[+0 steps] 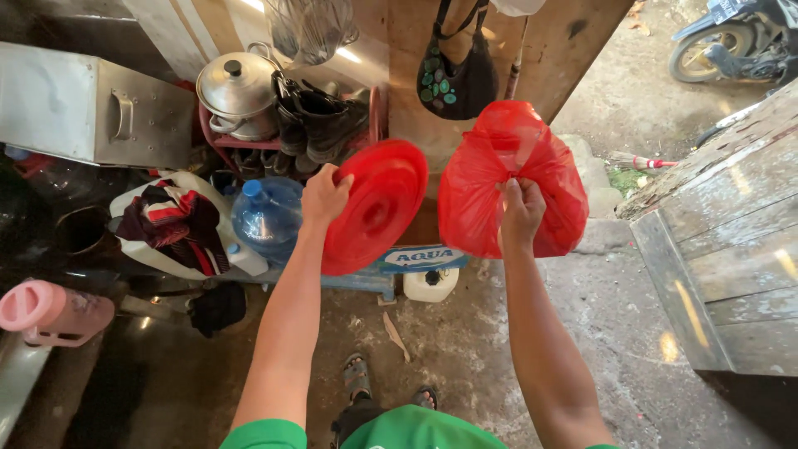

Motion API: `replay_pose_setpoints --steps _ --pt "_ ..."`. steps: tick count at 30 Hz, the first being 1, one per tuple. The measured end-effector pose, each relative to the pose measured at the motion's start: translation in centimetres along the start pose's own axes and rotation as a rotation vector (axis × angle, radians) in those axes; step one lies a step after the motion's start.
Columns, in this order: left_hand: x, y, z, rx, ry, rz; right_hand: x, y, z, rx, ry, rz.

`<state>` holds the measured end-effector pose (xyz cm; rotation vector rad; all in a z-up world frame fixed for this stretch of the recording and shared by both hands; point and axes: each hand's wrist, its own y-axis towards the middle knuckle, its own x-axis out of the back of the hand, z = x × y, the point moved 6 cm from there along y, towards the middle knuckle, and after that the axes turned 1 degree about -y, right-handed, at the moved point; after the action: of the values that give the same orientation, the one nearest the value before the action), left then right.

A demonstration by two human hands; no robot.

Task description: Gathering several small items into a red plastic bag, tying it, and placing it into an outdoor storage bin.

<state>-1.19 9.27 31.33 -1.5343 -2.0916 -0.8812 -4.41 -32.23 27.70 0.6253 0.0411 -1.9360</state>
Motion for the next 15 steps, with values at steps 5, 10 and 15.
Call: replay_pose_setpoints --steps 5,10,15 --pt "-2.6 -0.3 1.8 0.018 -0.244 -0.128 -1.1 -0.6 0.4 0.008 -0.043 0.02" --pt "-7.1 -1.1 5.4 0.06 -0.573 -0.166 -1.9 -1.4 0.5 -0.012 -0.116 0.021" --pt "-13.1 -2.3 12.1 0.426 -0.818 -0.193 -1.8 -0.4 -1.2 -0.034 0.058 -0.006"
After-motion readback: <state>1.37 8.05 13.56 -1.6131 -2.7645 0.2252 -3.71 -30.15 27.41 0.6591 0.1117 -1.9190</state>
